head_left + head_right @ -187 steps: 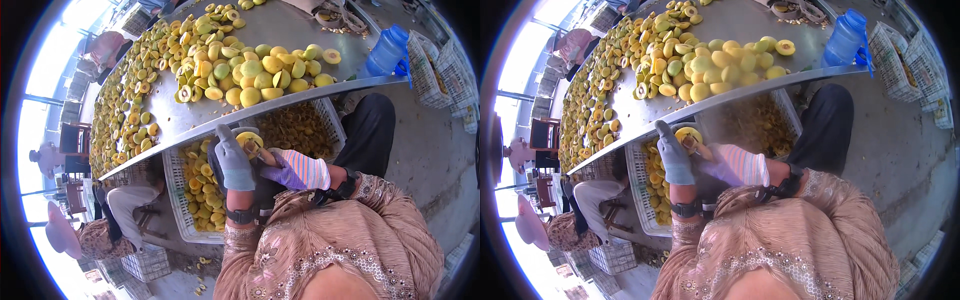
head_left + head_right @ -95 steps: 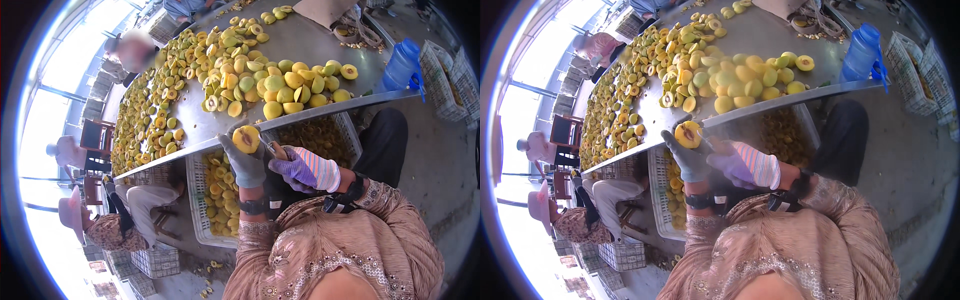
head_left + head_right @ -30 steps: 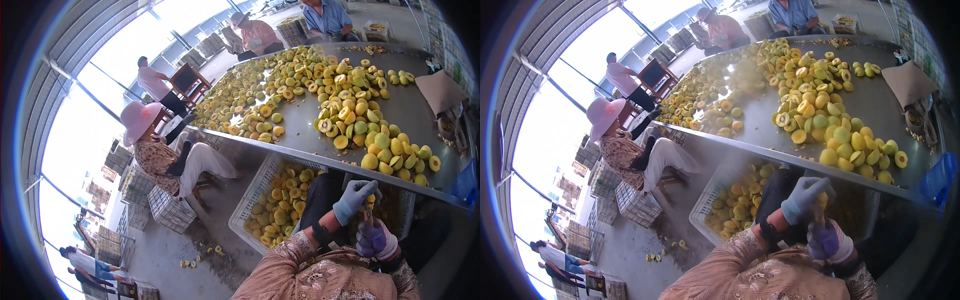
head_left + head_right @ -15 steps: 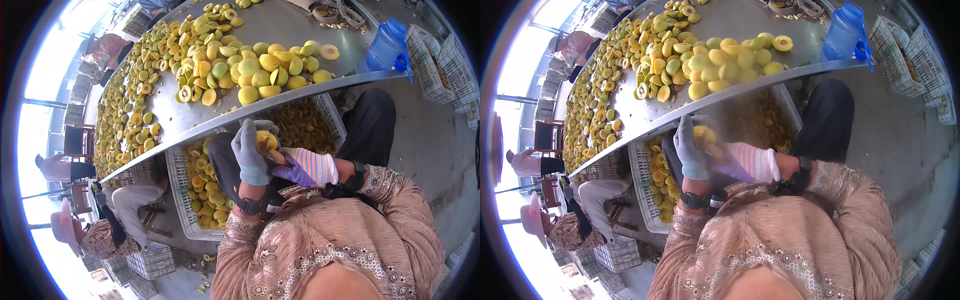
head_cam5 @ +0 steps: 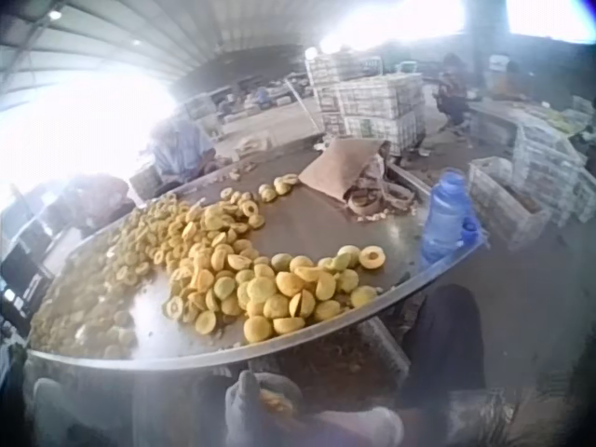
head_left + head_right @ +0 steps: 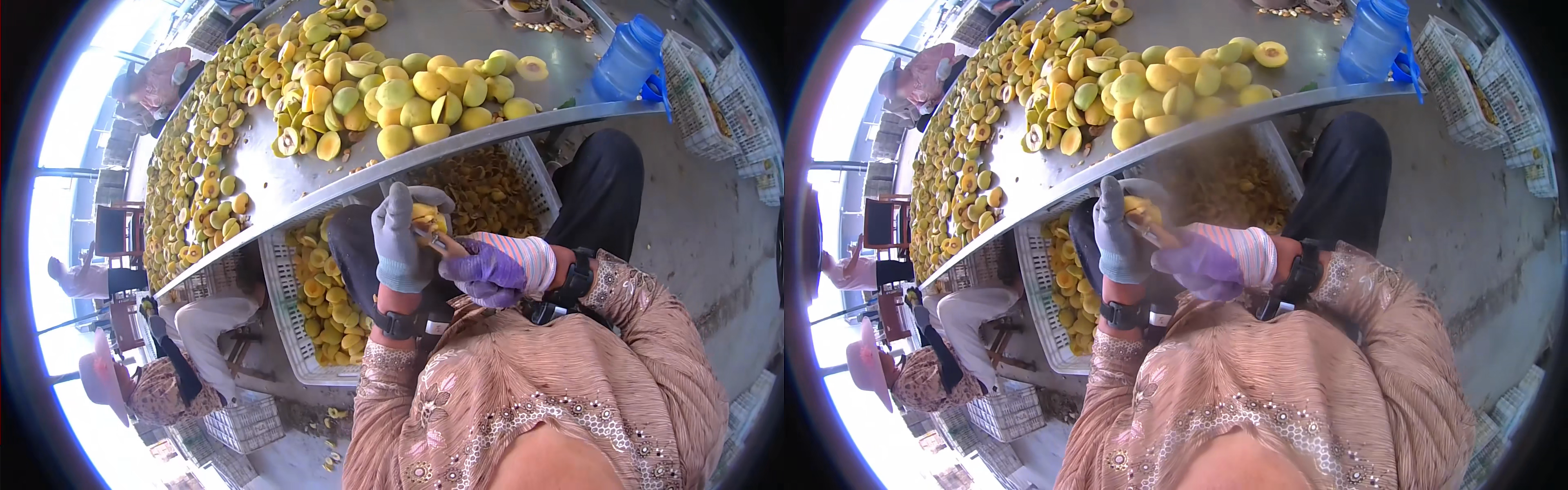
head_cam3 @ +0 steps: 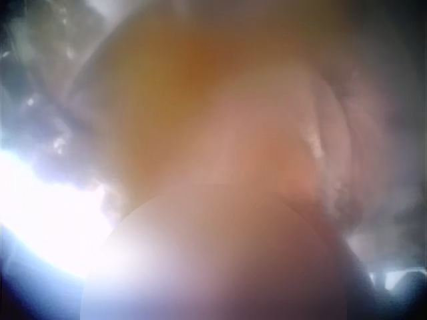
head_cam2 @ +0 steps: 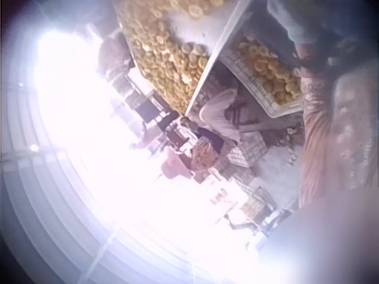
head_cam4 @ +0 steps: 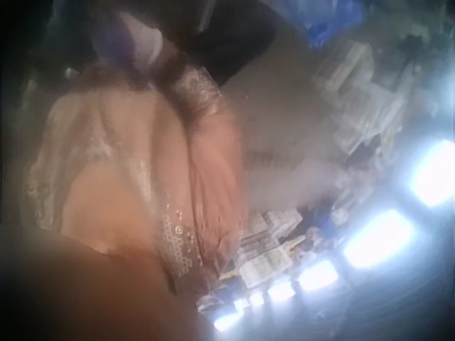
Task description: The person repeatedly picks up halved mangoes from a metal table, uses a small knife to remove the seed, and places the pitted fruit into a white basket below. The person works continuously, handling each mango one at a time.
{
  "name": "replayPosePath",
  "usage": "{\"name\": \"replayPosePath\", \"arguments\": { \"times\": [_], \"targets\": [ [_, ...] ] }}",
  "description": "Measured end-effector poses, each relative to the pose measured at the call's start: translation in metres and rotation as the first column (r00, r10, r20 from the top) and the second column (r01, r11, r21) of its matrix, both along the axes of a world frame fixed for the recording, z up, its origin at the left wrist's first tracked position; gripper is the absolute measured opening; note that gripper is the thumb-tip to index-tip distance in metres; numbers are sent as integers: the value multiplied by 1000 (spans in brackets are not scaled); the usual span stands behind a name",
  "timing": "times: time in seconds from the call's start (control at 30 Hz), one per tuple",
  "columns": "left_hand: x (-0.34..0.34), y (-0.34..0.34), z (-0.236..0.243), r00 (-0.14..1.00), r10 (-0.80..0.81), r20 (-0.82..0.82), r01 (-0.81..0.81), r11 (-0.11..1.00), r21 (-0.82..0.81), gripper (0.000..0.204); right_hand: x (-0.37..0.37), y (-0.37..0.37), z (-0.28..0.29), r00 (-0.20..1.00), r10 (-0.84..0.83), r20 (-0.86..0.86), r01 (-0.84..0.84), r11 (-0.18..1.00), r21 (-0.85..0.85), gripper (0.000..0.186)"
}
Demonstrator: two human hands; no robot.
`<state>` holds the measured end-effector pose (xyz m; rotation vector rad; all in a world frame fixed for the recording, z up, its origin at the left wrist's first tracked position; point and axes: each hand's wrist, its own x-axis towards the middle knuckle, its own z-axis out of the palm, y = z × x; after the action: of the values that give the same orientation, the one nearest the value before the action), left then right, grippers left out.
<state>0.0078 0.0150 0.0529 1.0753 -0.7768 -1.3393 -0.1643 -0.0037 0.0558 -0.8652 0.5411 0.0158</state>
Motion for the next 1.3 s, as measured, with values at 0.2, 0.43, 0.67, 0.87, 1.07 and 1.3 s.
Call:
{"name": "replayPosePath", "arguments": {
  "times": [0.2, 0.43, 0.67, 0.87, 1.07, 1.3],
  "targets": [
    [-6, 0, 4, 998, 54, -45, -54, 999, -1, 54, 11, -2, -2, 991, -34, 131, 128, 559, -820, 30],
    [-12, -2, -3, 982, -25, -186, -15, 978, -210, 52, -3, 5, -5, 989, -67, 134, 6, 909, 416, 23],
    [63, 10, -24, 218, 627, 748, -100, 777, -621, 35, -9, 2, -46, 988, -156, -6, 151, 944, 293, 27],
    [191, 68, -53, 156, -14, 988, -639, 761, 111, 44, -11, 2, -92, 945, -151, -291, 252, 903, 347, 31],
    [203, -15, -29, -220, 197, 955, -454, 846, -279, 50, -4, 1, -98, 930, -200, -309, 293, 911, 290, 31],
    [175, -161, -48, -190, -276, 942, -301, 930, 212, 46, -20, -1, -100, 955, -261, -140, 284, 942, 180, 34]
  ]
}}
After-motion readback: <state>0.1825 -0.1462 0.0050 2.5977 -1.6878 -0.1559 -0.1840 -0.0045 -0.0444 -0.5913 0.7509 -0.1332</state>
